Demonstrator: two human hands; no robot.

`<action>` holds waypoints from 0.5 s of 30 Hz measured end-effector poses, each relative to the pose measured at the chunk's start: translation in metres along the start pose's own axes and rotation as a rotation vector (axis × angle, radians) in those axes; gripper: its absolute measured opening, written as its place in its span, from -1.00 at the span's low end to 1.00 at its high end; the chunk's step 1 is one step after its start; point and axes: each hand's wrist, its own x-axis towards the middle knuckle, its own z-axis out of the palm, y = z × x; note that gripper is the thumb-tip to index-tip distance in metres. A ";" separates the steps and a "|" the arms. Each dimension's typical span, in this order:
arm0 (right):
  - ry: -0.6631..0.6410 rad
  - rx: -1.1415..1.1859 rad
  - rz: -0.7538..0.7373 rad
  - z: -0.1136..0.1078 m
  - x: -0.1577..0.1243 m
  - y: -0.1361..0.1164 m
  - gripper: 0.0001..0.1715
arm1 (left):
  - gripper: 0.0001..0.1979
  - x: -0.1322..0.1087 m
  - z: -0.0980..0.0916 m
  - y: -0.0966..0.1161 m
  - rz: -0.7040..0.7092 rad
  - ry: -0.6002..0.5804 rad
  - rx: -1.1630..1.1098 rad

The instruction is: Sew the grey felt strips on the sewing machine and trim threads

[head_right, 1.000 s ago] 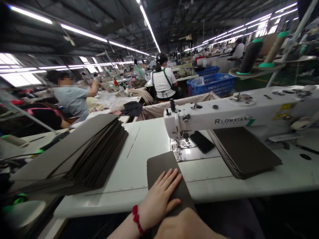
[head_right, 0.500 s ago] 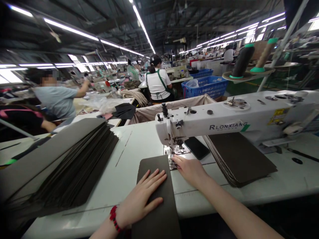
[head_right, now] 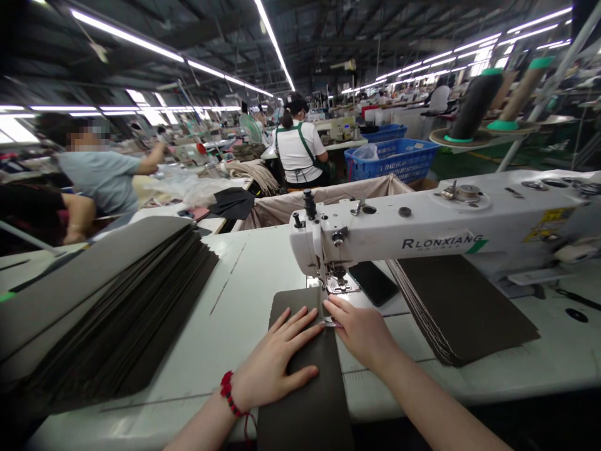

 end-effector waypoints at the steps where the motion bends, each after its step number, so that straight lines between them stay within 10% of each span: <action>1: 0.001 -0.004 0.000 0.000 0.000 0.000 -0.36 | -0.31 0.000 0.000 0.000 -0.001 -0.003 0.000; 15: -0.010 -0.011 -0.002 0.000 0.001 -0.002 -0.32 | -0.34 0.003 -0.002 -0.004 -0.020 -0.025 -0.034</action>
